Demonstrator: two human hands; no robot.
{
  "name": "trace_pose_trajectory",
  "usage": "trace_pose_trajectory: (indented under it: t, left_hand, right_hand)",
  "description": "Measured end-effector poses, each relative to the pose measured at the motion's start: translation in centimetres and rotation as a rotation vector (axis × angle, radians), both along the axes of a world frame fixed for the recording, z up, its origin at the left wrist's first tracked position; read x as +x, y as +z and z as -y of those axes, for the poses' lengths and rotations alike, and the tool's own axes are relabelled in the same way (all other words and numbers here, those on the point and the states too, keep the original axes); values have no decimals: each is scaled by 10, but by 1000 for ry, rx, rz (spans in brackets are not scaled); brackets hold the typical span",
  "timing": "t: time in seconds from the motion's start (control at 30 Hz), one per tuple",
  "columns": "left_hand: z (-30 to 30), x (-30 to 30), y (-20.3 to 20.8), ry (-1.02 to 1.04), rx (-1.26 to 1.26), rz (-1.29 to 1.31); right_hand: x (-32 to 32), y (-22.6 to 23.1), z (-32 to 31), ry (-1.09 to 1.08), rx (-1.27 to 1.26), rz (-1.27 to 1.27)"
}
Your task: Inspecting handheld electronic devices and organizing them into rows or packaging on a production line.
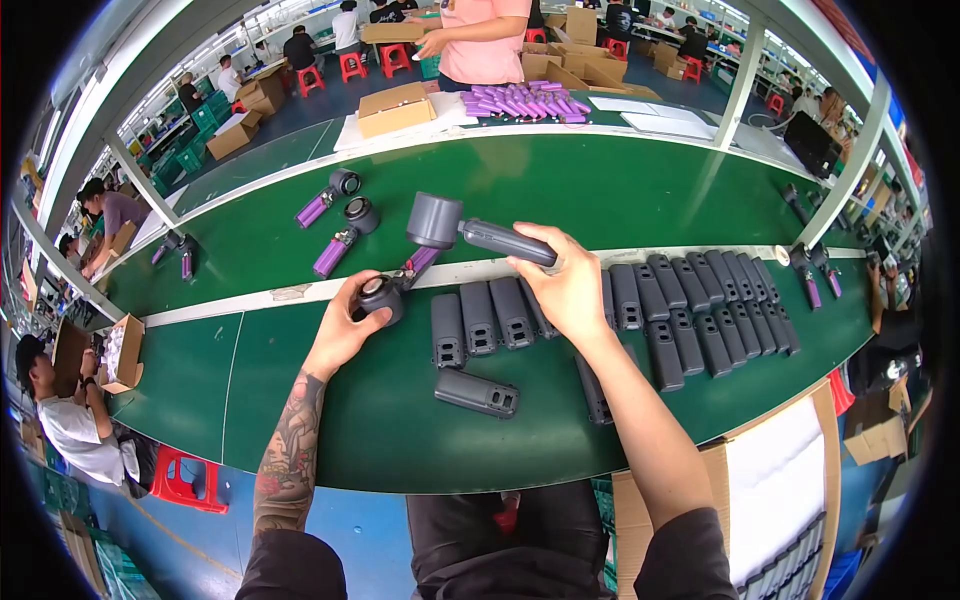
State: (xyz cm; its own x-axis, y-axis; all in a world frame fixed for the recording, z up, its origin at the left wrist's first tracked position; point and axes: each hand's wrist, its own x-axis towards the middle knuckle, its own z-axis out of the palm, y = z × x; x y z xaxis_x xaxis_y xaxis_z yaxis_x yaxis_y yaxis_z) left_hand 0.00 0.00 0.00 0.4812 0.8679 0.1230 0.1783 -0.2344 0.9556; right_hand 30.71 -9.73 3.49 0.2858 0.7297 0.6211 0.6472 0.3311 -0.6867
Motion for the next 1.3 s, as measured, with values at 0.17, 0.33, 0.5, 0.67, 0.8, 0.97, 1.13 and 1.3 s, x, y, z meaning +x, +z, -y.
trace_pose_trajectory:
  t: [0.17, 0.33, 0.5, 0.67, 0.8, 0.97, 1.13, 1.3]
  left_hand:
    - [14, -2, 13, -111, 109, -202]
    - [20, -1, 17, -84, 225, -241]
    - [51, 22, 55, 249, 1170, -320]
    - [63, 75, 81, 38, 1398, -553]
    - [56, 69, 83, -74, 1259, -573]
    - [57, 63, 70, -58, 1138, -380]
    - [86, 69, 76, -64, 842, -384]
    - [99, 85, 83, -52, 915, -185]
  right_hand:
    - [-15, 6, 15, -29, -107, -110]
    - [-28, -1, 14, -48, -18, 8]
    - [-41, -13, 8, -36, 69, 120]
    - [-46, -6, 14, 101, 177, 181]
    - [-45, 2, 27, 266, -16, -39]
    - [-42, 13, 34, 667, -114, -620]
    - [-49, 17, 39, 791, 83, -705]
    - [-50, 23, 42, 780, 236, -661]
